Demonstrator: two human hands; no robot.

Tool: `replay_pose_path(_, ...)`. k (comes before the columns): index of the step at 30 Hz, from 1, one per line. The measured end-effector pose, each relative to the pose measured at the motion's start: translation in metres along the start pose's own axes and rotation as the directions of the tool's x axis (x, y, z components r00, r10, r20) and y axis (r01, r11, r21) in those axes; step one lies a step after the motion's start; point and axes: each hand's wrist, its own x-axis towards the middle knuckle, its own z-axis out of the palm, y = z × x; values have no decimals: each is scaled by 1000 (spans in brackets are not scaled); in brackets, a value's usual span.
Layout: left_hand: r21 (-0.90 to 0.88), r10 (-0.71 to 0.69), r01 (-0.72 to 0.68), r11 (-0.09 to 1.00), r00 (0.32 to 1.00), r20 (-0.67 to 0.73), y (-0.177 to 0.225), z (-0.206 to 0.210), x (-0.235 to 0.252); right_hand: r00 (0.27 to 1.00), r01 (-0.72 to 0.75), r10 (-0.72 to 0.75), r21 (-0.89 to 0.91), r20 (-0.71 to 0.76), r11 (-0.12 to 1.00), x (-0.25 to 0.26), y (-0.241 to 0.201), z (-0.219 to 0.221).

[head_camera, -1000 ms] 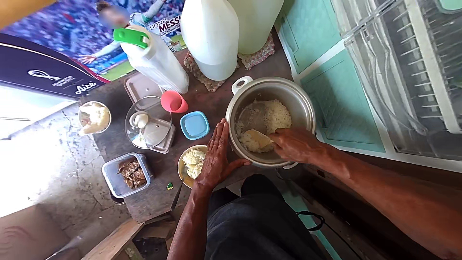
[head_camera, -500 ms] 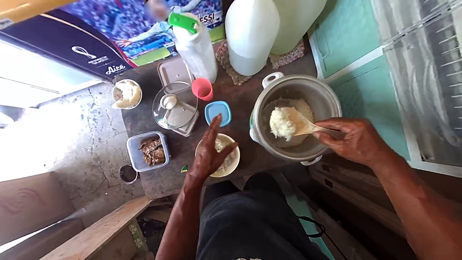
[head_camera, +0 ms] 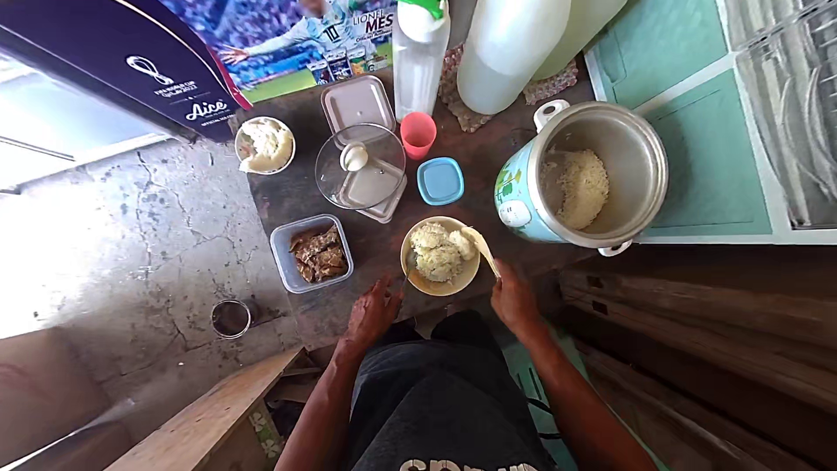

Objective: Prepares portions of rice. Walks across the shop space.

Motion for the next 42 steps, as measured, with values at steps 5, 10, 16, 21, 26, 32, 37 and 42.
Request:
replay_pose_path(5, 3, 10, -10, 1000, 996, 88, -3, 3, 13, 985, -18, 24, 37, -170, 999, -21, -5, 27)
replay_pose_path(10, -14, 27, -26, 1000, 995, 98, -6, 8, 17, 994, -19, 23, 33, -111, 999, -23, 6, 34)
replay_pose_path(16, -21, 36, -35, 999, 999, 30, -6, 1, 14, 957, 149, -56, 318, -285, 936, -45, 15, -1)
replay_pose_path(21, -45, 117, -123, 991, 986, -123, 16, -14, 10, 886, 288, -74, 418, -457, 862, -57, 28, -99)
replay_pose_path(26, -25, 217, -226, 974, 955, -201, 76, -20, 42, 918, 100, -41, 130, -395, 986, 13, 54, -166)
replay_pose_path(32, -72, 169, -186, 980, 966, -194, 98, 0, 46, 974, 143, -133, 41, -184, 989, 97, 63, -155)
replay_pose_path(37, -39, 66, -88, 995, 920, -386, 73, -21, 25, 870, 413, -386, 28, -307, 910, 93, 95, -158)
replay_pose_path(42, 109, 51, 5, 994, 863, -503, 59, -102, 78, 669, 537, -393, 44, -631, 843, 43, 116, -170)
